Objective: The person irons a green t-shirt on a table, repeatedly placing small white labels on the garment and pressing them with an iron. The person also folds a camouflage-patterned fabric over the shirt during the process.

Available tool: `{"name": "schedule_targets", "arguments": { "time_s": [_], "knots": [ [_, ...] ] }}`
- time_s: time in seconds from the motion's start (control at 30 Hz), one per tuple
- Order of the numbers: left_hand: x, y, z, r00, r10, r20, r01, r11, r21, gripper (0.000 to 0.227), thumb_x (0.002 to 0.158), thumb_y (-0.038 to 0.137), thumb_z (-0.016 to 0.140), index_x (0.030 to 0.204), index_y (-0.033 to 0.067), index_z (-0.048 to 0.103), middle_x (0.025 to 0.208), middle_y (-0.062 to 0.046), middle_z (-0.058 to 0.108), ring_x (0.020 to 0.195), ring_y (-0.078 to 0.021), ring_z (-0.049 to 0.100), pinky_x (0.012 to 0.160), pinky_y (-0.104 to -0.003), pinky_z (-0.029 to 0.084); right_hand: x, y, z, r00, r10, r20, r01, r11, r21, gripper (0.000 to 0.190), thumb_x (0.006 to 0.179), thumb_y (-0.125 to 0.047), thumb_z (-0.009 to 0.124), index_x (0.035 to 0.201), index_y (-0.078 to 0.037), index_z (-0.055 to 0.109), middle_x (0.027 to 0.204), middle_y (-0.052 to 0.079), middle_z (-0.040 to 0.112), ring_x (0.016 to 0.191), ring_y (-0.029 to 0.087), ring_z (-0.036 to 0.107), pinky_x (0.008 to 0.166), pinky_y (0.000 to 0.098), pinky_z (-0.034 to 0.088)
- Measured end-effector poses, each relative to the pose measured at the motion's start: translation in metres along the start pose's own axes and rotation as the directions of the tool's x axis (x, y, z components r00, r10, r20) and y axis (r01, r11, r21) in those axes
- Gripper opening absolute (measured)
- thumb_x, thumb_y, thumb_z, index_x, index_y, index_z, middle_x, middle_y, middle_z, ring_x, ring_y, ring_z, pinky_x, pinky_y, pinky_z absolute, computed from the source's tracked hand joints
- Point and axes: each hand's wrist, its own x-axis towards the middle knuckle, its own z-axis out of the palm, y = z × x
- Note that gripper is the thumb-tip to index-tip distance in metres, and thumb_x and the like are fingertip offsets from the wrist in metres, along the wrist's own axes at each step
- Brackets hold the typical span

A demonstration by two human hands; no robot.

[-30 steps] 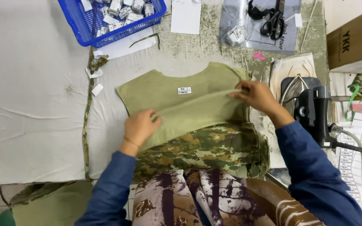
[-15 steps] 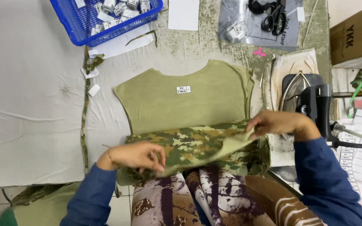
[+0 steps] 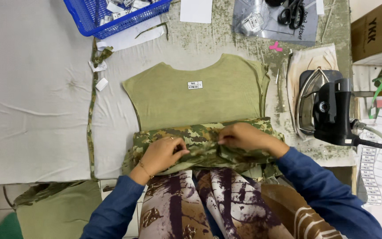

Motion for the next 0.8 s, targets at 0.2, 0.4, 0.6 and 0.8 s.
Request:
{"name": "schedule_targets", "arguments": {
  "time_s": [0.2, 0.4, 0.6, 0.8],
  "knots": [
    [0.021, -0.001, 0.039, 0.974, 0.118, -0.195, -0.054, 0.951, 0.306, 0.031, 0.093, 0.042, 0.061, 0.117, 0.0245, 0.052, 0.106, -0.001, 0.065, 0.095, -0.0217, 0.066, 0.071, -0.030, 0.055, 0.009, 0.004, 0.009, 0.946, 0.299, -0.126, -0.260, 0.931, 0.258, 0.058, 0.102, -0.048, 0.038, 0.130, 0.000, 0.054, 0.118, 0.029, 0.063, 0.117, 0.045, 0.056, 0.096, 0.0560, 0.046],
    [0.008, 0.013, -0.013, 0.894, 0.050, -0.445, 0.052, 0.976, 0.214, 0.020, 0.098, 0.016, 0.047, 0.109, 0.0224, 0.063, 0.082, 0.001, 0.069, 0.073, -0.0186, 0.069, 0.059, -0.024, 0.054, 0.013, 0.042, 0.048, 0.874, -0.061, -0.482, -0.101, 0.947, -0.303, 0.033, 0.080, -0.021, 0.069, 0.109, -0.018, 0.054, 0.086, 0.003, 0.066, 0.084, 0.029, 0.069, 0.071, 0.0407, 0.056],
    [0.006, 0.029, -0.040, 0.779, 0.092, -0.621, -0.048, 0.995, 0.087, 0.021, 0.104, 0.012, 0.041, 0.109, 0.0104, 0.062, 0.081, -0.009, 0.067, 0.073, -0.0261, 0.067, 0.063, -0.033, 0.057, 0.006, 0.010, 0.019, 0.861, 0.092, -0.501, -0.096, 0.995, 0.018, 0.026, 0.103, -0.034, 0.042, 0.113, -0.016, 0.060, 0.084, 0.008, 0.066, 0.086, 0.032, 0.068, 0.073, 0.0407, 0.055],
    [0.005, 0.028, -0.036, 0.961, 0.065, -0.269, -0.105, 0.985, -0.140, 0.034, 0.098, 0.039, 0.055, 0.115, 0.0093, 0.050, 0.059, -0.013, 0.059, 0.047, -0.0260, 0.058, 0.044, -0.034, 0.045, -0.005, 0.019, 0.016, 0.949, 0.067, -0.310, -0.216, 0.852, -0.477, 0.039, 0.076, -0.015, 0.065, 0.113, -0.020, 0.055, 0.092, 0.001, 0.063, 0.076, 0.030, 0.069, 0.064, 0.0433, 0.057]
  ]
}}
